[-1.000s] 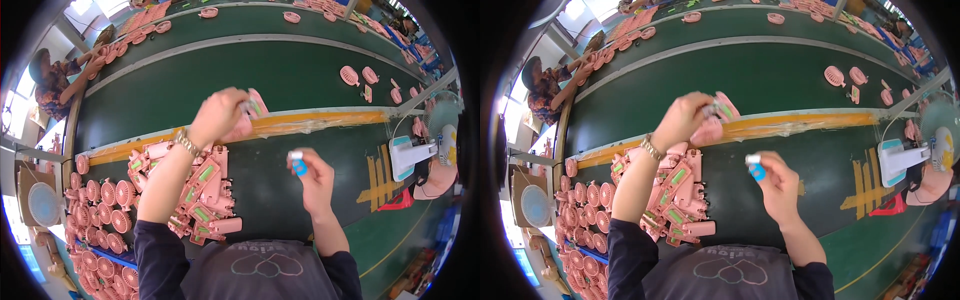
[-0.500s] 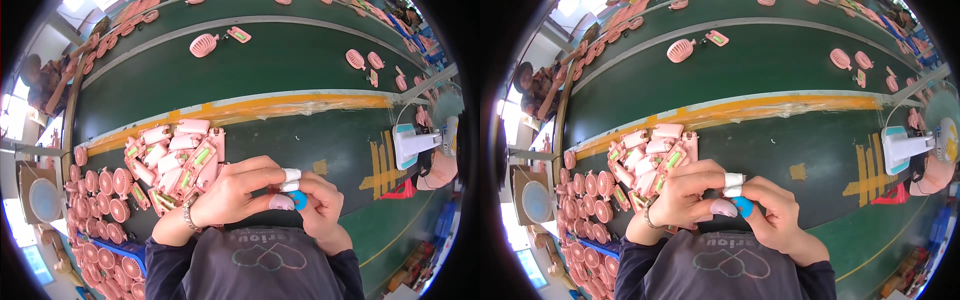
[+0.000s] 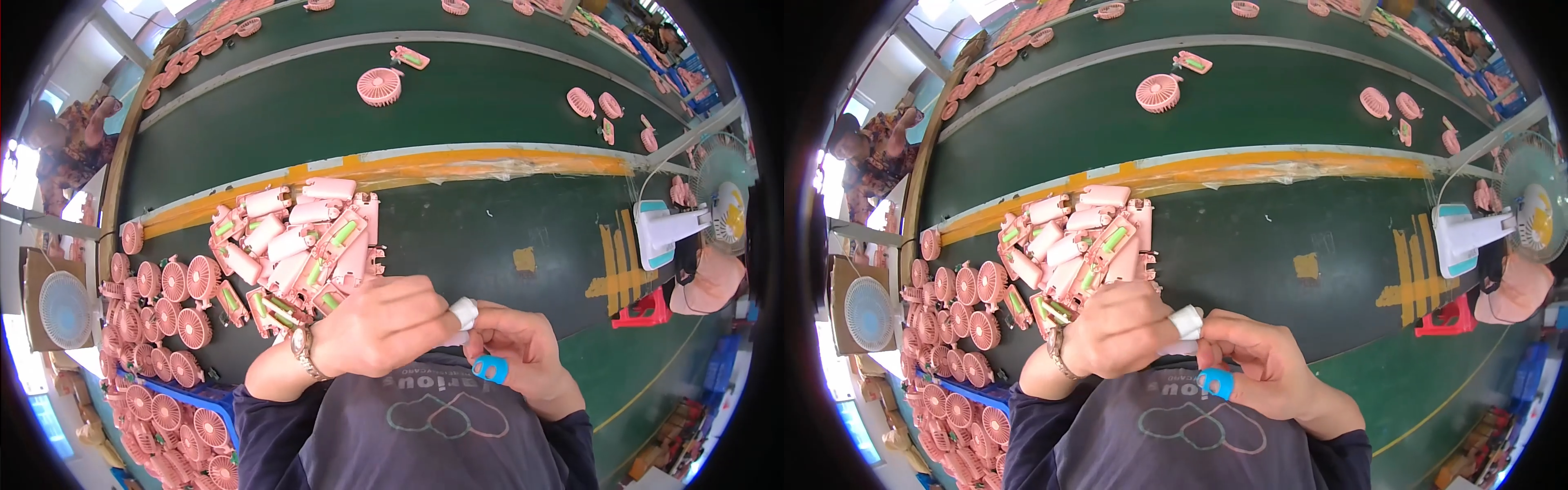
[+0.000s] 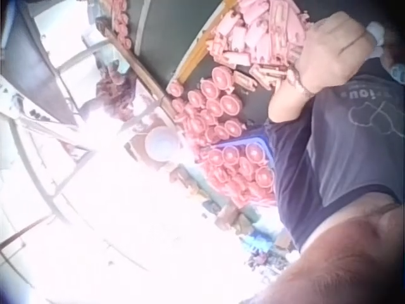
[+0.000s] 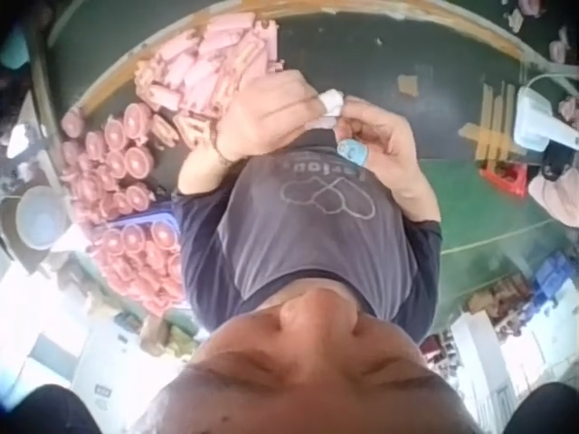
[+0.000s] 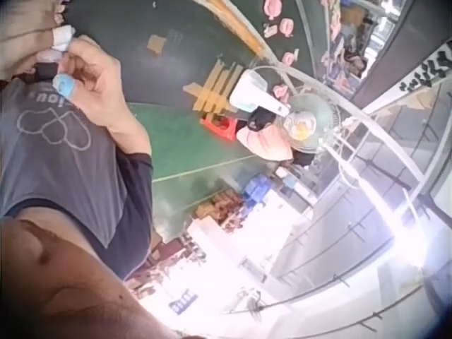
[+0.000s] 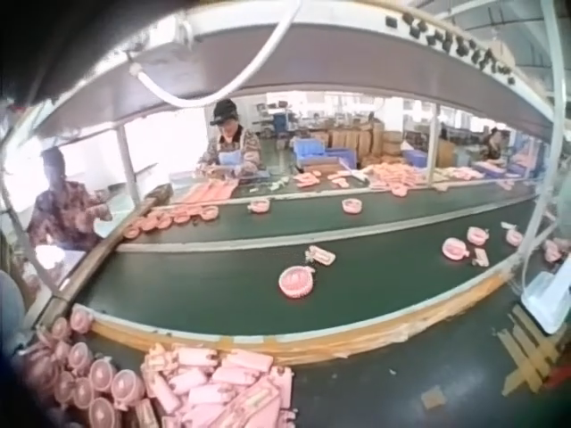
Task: The person assembles handheld mini fans on a production line by connecting small circuit boards, attaching wiring, and fitting fan heads into plastic casings with batteries by hand.
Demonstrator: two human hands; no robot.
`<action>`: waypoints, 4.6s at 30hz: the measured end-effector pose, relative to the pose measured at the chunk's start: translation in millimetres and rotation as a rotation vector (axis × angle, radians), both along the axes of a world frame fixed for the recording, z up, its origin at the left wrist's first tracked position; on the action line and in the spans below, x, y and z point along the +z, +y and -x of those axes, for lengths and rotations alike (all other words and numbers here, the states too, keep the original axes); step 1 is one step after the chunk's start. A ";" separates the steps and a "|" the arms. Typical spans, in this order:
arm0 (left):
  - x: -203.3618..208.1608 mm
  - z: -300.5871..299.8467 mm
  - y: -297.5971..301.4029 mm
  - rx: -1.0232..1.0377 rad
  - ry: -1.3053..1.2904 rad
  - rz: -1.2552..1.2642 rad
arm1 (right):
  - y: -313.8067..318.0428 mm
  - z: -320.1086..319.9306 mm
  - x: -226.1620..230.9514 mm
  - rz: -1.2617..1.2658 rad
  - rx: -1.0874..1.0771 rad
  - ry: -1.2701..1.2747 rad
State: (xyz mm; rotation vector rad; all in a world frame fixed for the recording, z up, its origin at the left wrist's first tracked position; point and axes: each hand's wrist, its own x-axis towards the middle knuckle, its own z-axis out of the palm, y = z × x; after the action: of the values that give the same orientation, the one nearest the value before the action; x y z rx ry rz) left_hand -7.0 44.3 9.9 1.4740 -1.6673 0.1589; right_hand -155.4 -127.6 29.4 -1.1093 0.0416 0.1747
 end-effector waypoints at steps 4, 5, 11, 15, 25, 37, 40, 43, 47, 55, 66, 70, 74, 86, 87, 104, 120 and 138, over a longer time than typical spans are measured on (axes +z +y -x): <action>-1.9 3.6 14.1 0.048 -0.220 -0.044 | 9.5 -0.3 -7.0 -0.023 0.005 0.151; -3.4 4.1 16.6 0.072 -0.222 -0.041 | 13.1 -0.9 -9.0 -0.016 0.028 0.150; -40.7 11.5 25.7 0.336 -0.199 0.019 | 18.6 -19.3 -48.7 0.009 -0.159 0.129; -57.6 20.4 41.6 0.577 -0.065 -0.197 | 9.2 -78.7 -112.2 0.367 -0.316 0.148; -128.7 -23.1 230.8 1.994 -0.019 -0.141 | 108.2 -178.7 -144.8 1.636 0.140 -0.780; -164.1 29.2 235.1 1.955 0.512 -0.283 | -27.7 -71.3 -202.3 1.216 -0.447 -0.270; -144.9 25.6 237.4 1.975 0.146 -0.282 | -36.9 -47.6 -169.9 1.730 -0.366 -0.019; -135.1 14.7 243.2 1.906 0.143 -0.344 | -48.2 -31.3 -188.9 1.714 -0.361 0.041; -125.7 0.0 241.5 1.353 1.398 0.351 | -59.4 -12.6 -193.1 1.572 -0.321 -0.034; -94.7 5.9 212.5 0.972 1.354 0.636 | -44.9 -12.0 -197.3 1.762 -0.355 -0.111; -10.9 15.0 125.4 0.491 1.205 0.278 | -56.1 -3.2 -196.6 1.699 -0.315 -0.149; -9.5 21.5 81.2 0.451 1.071 0.074 | -38.8 -7.5 -170.1 1.392 -0.484 -0.185; 9.2 41.9 41.8 0.406 1.115 -0.178 | -9.7 -23.2 -80.8 0.702 -0.458 -0.344; -50.9 66.6 -0.5 0.365 0.861 -0.299 | -24.2 17.5 -108.6 0.036 -0.366 0.193; -58.4 68.3 -0.8 0.361 1.088 -0.322 | -26.0 16.1 -119.7 0.033 -0.374 0.195; -70.9 79.1 17.2 0.716 0.900 -0.524 | -8.2 64.1 -178.2 1.398 -0.221 -0.440; -101.7 81.1 -18.8 0.372 0.819 -0.246 | -16.6 61.1 -148.5 0.865 -0.377 -0.281; -62.7 86.5 -10.0 0.311 0.639 -0.290 | -8.4 49.0 -84.9 0.230 -0.387 0.045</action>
State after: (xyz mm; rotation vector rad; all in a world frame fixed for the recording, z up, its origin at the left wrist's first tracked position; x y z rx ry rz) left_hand -93.5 34.3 -52.8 1.7582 -0.9682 -0.3684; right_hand -204.4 -136.0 -55.5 -1.3037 0.3207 -0.1558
